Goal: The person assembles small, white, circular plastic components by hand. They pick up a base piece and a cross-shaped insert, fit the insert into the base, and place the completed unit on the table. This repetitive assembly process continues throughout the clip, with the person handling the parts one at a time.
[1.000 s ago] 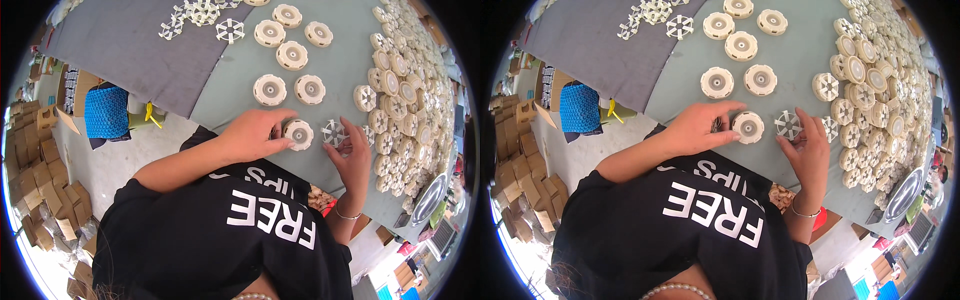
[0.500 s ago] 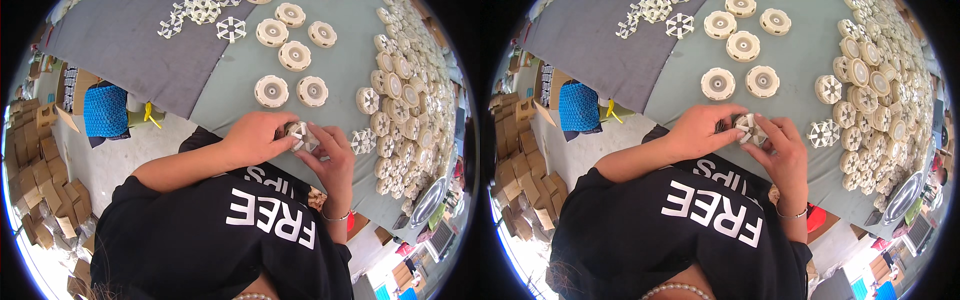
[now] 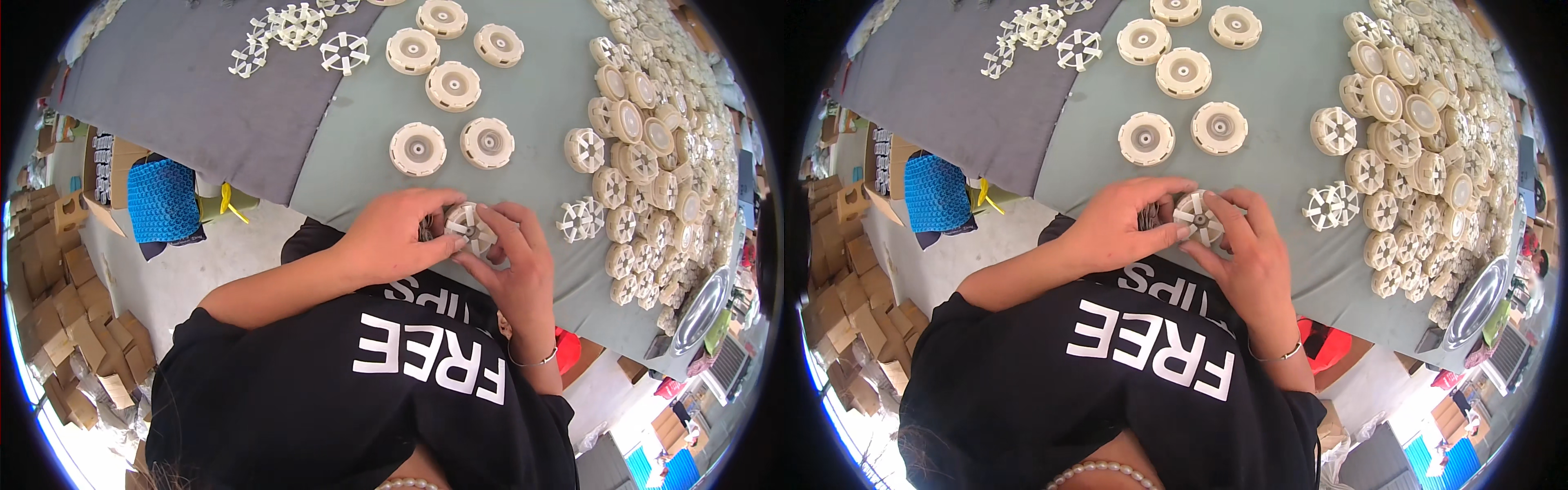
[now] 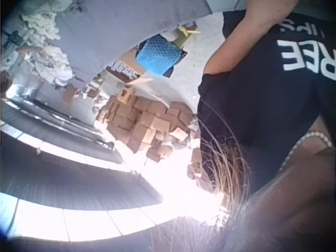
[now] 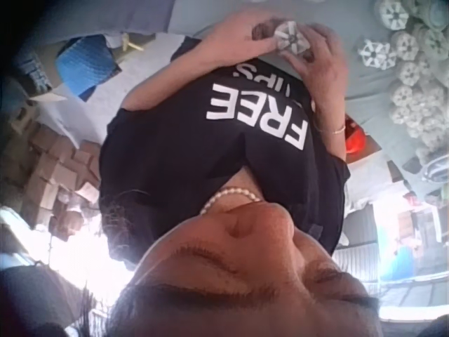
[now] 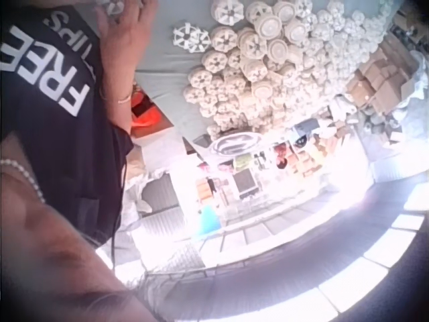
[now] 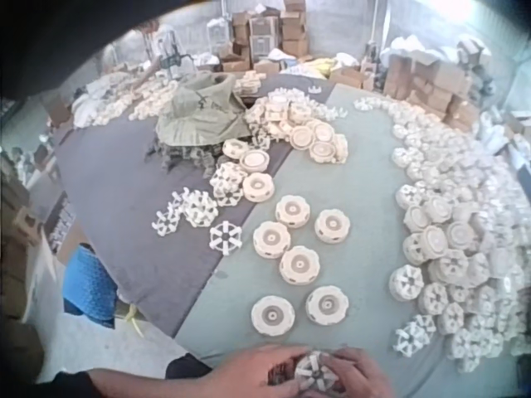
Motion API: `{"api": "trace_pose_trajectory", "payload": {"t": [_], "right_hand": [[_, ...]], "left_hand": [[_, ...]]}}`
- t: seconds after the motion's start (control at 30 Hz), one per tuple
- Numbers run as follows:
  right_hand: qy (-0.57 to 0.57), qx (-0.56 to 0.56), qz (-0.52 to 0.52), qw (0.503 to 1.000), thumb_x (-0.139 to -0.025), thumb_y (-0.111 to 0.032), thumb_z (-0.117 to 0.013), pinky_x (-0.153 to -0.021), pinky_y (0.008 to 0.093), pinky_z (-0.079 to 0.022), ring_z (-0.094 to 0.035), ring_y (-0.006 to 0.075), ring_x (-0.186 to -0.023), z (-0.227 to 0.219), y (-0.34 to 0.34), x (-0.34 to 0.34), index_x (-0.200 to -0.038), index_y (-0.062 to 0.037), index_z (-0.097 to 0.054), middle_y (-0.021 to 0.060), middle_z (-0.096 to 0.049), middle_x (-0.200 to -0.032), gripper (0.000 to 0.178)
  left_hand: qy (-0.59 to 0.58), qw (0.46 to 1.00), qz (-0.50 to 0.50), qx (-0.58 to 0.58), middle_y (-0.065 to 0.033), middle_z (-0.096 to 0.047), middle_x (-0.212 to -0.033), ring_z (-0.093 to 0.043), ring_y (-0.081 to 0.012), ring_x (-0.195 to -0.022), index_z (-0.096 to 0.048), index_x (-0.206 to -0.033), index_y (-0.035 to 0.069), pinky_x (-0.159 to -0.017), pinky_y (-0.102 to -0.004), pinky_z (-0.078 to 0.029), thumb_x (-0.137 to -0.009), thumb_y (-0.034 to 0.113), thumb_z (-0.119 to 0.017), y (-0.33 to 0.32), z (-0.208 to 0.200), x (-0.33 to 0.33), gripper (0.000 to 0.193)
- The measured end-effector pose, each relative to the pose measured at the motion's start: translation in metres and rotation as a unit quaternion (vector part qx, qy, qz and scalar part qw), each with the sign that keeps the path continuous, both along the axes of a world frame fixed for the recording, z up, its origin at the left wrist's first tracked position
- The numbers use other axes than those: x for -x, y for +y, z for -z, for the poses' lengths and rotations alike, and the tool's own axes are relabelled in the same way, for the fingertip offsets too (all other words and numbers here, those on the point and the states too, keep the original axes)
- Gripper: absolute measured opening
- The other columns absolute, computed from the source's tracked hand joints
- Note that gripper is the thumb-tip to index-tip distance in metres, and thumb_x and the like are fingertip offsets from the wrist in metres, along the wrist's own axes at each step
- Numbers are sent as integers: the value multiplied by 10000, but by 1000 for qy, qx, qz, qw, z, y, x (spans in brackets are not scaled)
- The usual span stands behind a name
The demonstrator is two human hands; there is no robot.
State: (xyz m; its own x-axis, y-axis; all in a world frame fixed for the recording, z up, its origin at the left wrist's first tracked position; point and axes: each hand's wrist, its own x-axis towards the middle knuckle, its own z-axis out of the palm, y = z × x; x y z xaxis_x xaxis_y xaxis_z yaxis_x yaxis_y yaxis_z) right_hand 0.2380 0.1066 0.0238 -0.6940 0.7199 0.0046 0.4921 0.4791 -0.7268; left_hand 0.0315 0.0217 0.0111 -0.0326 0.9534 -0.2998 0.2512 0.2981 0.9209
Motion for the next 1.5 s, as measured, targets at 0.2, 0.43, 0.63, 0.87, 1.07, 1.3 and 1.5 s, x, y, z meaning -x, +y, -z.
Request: {"api": "trace_pose_trajectory", "payload": {"t": [0.2, 0.43, 0.63, 0.87, 1.07, 1.3, 1.5], "right_hand": [[10, -22, 6, 1000, -772, -181, -929, -702, 347, -619, -734, 258, -926, 17, -9, -4, -1302, -62, -694, 92, -658, -1251, 592], [-6, -11, -22, 1000, -781, -217, -934, -767, 374, -615, -714, 266, -988, 13, 7, -19, -1362, -73, -636, 97, -672, -1262, 668], [61, -220, 309, 923, -785, -42, -926, -641, 254, -539, -623, 115, -660, -30, 102, -100, -1442, -22, -603, 41, -719, -1101, 733], [-129, -37, 116, 984, -686, -53, -924, -715, 376, -562, -626, 217, -768, -17, 75, -81, -1275, -109, -699, 69, -627, -1338, 632], [-111, -33, 65, 991, -714, -81, -913, -764, 398, -574, -651, 269, -876, -9, 54, -57, -1279, -102, -678, 81, -606, -1317, 613], [-108, 49, 38, 992, -745, -92, -906, -742, 360, -574, -648, 203, -822, -11, 41, -49, -1365, -88, -664, 96, -594, -1339, 666], [-97, 35, 44, 994, -767, -54, -877, -706, 319, -584, -643, 155, -742, -12, 40, -51, -1380, -63, -663, 99, -630, -1287, 650]], "left_hand": [[59, 997, -15, -46, -82, -682, -898, -635, -214, -785, -684, -1346, 34, -734, -360, -526, -891, 154, -796, -3, 6, -9, 484], [71, 996, -8, -49, -72, -684, -933, -633, -208, -790, -703, -1306, 37, -753, -344, -531, -851, 174, -846, -3, 3, -3, 496], [250, 950, -139, -129, -77, -666, -1154, -630, -193, -827, -695, -1337, 56, -800, -329, -543, -788, 243, -917, -2, 1, 35, 622], [283, 949, -81, -113, -85, -631, -1263, -667, -268, -1023, -670, -1367, 86, -865, -375, -557, -751, 265, -927, 15, 3, 41, 690], [219, 973, 45, -63, -77, -601, -1308, -673, -300, -1121, -649, -1412, 133, -932, -414, -568, -797, 256, -900, 4, -4, 10, 675], [166, 981, 61, -74, -83, -596, -1305, -668, -286, -1132, -640, -1432, 128, -934, -412, -568, -852, 277, -872, 0, 2, 4, 643], [123, 988, 15, -96, -97, -645, -1166, -677, -270, -1020, -684, -1351, 87, -871, -389, -548, -957, 271, -775, -4, 8, 5, 445]]}}
